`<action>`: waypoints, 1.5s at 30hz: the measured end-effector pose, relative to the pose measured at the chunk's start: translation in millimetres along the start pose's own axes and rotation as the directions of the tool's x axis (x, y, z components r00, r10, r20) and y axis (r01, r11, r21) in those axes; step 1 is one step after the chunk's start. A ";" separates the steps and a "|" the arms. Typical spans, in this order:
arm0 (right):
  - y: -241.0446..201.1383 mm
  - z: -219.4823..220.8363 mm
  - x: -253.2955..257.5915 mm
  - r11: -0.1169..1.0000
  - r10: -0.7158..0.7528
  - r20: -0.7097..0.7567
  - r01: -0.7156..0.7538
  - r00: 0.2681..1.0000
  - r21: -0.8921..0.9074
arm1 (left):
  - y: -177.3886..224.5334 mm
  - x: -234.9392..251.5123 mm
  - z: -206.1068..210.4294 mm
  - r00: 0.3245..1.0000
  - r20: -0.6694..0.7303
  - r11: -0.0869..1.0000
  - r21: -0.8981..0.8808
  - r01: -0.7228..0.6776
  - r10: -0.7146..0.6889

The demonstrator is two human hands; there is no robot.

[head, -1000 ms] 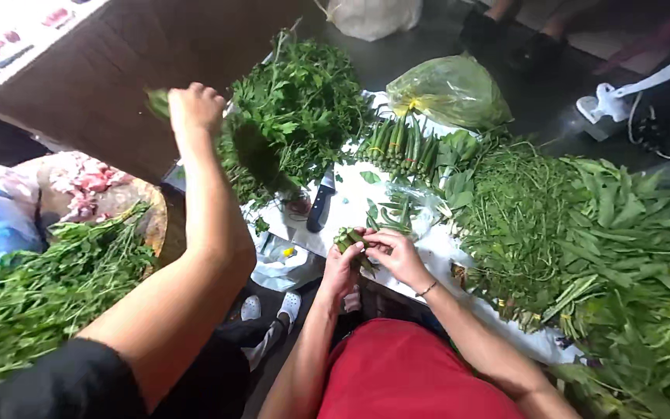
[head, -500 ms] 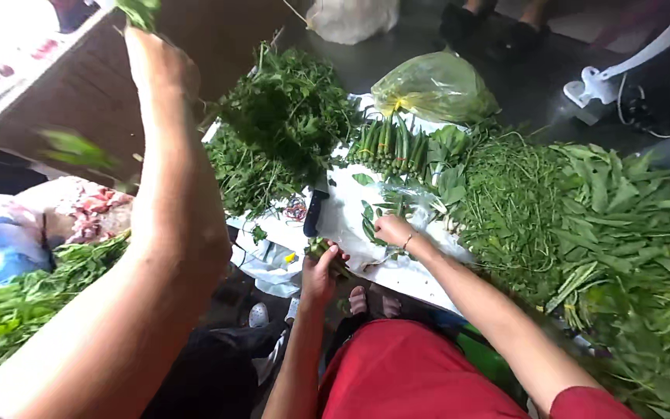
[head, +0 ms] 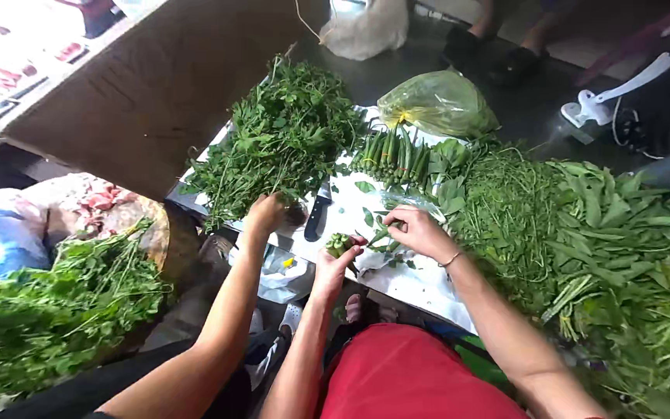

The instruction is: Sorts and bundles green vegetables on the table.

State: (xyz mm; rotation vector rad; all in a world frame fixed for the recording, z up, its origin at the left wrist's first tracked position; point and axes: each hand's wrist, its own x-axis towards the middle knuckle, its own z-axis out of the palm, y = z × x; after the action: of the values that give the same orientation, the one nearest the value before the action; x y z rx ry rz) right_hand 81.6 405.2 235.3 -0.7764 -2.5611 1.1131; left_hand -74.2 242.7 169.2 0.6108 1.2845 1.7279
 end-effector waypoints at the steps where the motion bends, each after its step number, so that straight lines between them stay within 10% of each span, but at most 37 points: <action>1: -11.7 -7.7 -5.8 0.999 -0.052 0.051 0.051 0.997 0.020 | -0.4 1.4 4.7 1.000 0.024 1.000 0.011 0.006 -0.007; 12: -14.2 -6.4 -14.5 0.990 -0.040 0.130 0.023 0.991 0.136 | -13.2 7.0 30.4 0.971 0.191 0.982 -0.090 0.167 -0.148; 28: 2.7 -6.5 -39.1 0.958 -0.090 -0.136 0.123 0.987 0.260 | -25.6 7.5 55.2 0.977 0.206 0.942 0.334 -0.019 -0.053; 33: -3.5 -25.6 -40.8 0.959 -0.283 -0.107 0.280 0.953 -0.045 | -29.1 3.5 70.1 0.915 0.403 0.799 0.560 -0.222 -0.028; 36: -6.0 -3.9 -45.7 0.982 -0.177 0.165 0.186 0.970 -0.039 | -25.6 -9.7 80.2 0.911 0.399 0.696 0.683 -0.220 -0.103; 42: 36.4 -63.3 -103.9 0.968 0.086 -0.238 -0.025 0.967 0.250 | -38.8 -3.1 78.6 0.882 0.465 0.793 0.563 -0.231 -0.073; 45: 59.4 -67.6 -145.9 0.948 0.306 -0.072 -0.296 0.949 0.118 | -37.4 -0.2 74.9 0.881 0.470 0.785 0.566 -0.251 -0.058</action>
State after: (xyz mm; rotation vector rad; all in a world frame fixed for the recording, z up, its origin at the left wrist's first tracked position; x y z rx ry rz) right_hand 252.8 398.2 236.2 -1.1919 -2.3409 1.2574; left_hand -1.6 283.4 160.3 1.4088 1.4628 1.0911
